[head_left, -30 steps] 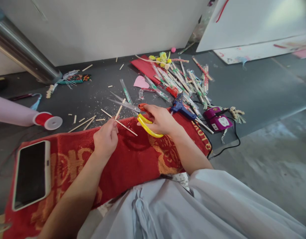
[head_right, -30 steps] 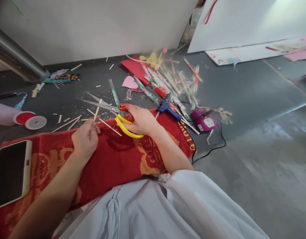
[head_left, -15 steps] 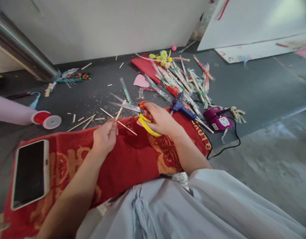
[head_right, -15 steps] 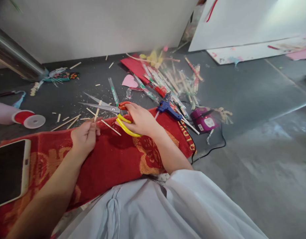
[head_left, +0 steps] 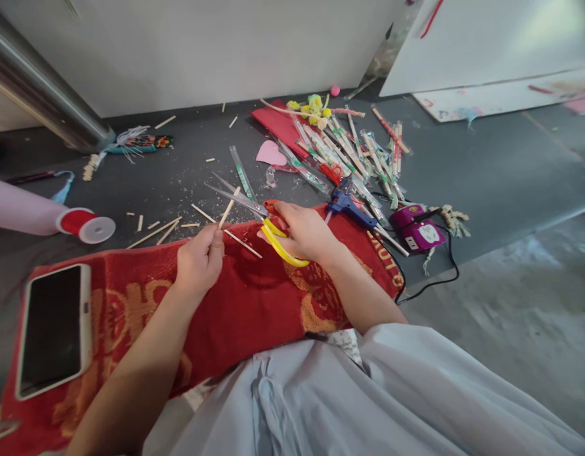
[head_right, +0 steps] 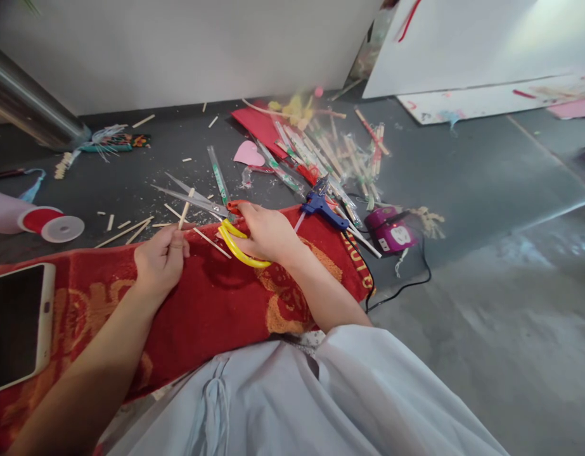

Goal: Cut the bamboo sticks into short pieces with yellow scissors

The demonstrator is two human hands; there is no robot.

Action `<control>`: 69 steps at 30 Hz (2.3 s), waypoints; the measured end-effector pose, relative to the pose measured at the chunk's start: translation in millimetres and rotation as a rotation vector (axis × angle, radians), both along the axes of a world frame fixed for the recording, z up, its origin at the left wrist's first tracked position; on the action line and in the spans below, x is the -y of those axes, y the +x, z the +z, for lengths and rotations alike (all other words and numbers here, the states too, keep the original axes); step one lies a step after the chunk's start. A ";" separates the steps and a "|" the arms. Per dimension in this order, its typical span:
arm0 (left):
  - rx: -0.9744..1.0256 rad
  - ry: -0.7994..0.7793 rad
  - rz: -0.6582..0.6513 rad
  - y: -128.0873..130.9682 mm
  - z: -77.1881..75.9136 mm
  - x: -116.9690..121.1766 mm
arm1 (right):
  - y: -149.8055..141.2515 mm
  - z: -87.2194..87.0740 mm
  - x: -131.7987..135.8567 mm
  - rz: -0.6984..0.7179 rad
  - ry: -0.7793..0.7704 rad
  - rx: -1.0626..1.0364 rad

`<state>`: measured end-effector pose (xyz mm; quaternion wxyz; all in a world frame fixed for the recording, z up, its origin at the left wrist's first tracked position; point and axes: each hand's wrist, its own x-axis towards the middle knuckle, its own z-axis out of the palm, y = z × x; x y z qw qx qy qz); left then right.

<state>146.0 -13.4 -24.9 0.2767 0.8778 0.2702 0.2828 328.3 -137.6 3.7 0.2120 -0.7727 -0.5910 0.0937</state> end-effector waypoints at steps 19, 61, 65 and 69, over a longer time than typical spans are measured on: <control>-0.089 0.055 -0.005 -3.7 1.0 -6.0 | 0.5 -9.9 1.2 0.094 0.240 -0.105; -0.103 -0.078 -0.035 -2.6 6.6 -5.2 | -3.0 -0.8 2.9 0.038 0.055 0.001; -0.109 -0.054 -0.051 -3.3 7.6 -5.2 | -2.2 -1.3 3.3 0.062 0.088 -0.018; -0.076 -0.056 -0.072 -3.3 7.7 -5.3 | -1.7 -0.1 3.5 0.070 0.090 0.001</control>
